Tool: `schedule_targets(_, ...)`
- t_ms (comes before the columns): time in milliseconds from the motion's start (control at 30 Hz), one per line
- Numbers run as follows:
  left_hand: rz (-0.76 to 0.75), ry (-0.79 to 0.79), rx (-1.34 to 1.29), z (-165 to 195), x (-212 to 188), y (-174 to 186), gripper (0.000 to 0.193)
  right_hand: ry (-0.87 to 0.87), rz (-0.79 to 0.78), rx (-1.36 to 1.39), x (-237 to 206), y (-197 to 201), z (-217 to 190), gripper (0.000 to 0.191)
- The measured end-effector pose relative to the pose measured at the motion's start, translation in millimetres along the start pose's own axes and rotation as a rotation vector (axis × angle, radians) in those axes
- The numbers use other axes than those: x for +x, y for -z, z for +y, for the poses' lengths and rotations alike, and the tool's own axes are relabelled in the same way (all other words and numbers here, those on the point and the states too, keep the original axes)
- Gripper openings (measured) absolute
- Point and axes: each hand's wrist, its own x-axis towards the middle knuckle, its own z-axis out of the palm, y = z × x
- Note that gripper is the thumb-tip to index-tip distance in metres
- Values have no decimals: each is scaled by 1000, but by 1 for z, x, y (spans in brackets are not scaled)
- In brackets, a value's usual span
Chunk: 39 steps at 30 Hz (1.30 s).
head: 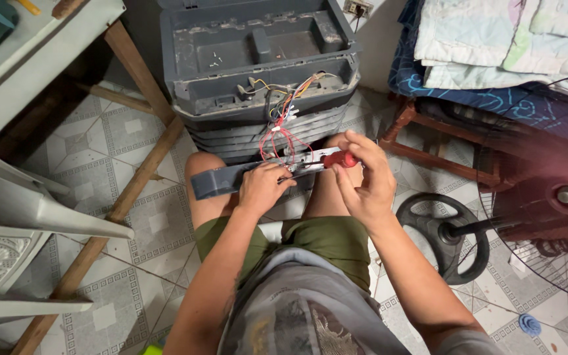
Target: The person sits on a chair with a disassembled portable appliance between their legs and uses a screwdriver to work on the wiring and switch panel inside the front cover. They manipulate the red and white wires and components, then lift and reattach the front panel onto the appliance body.
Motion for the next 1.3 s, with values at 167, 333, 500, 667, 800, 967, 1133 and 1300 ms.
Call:
schedule_targets(167, -6, 8, -18, 2, 1, 2, 23, -30, -33, 139, -1, 0, 2, 35)
schedule_targets(333, 0, 8, -27, 1, 2, 3, 23, 70, 33, -155, 4, 2, -1, 37)
schedule_targets(500, 0, 3, -23, 0, 2, 1, 23, -15, 4, -105, 2, 5, -5, 35)
schedule_targets(667, -6, 8, -33, -1, 0, 1, 22, 62, -6, -126, 5, 4, -4, 33)
schedule_targets(800, 6, -9, -33, 0, 1, 3, 22, 74, 0, -244, 7, 3, -1, 26)
schedule_targets(967, -10, 7, -21, 3, 1, 3, 22, 20, -26, -105, 5, 4, -2, 32)
schedule_targets(1133, -2, 4, -29, 5, 2, 3, 23, 83, -10, -145, 8, 3, -5, 42)
schedule_targets(1300, -23, 21, -18, 5, 3, 3, 23, 71, 48, -274, 9, 7, -6, 35)
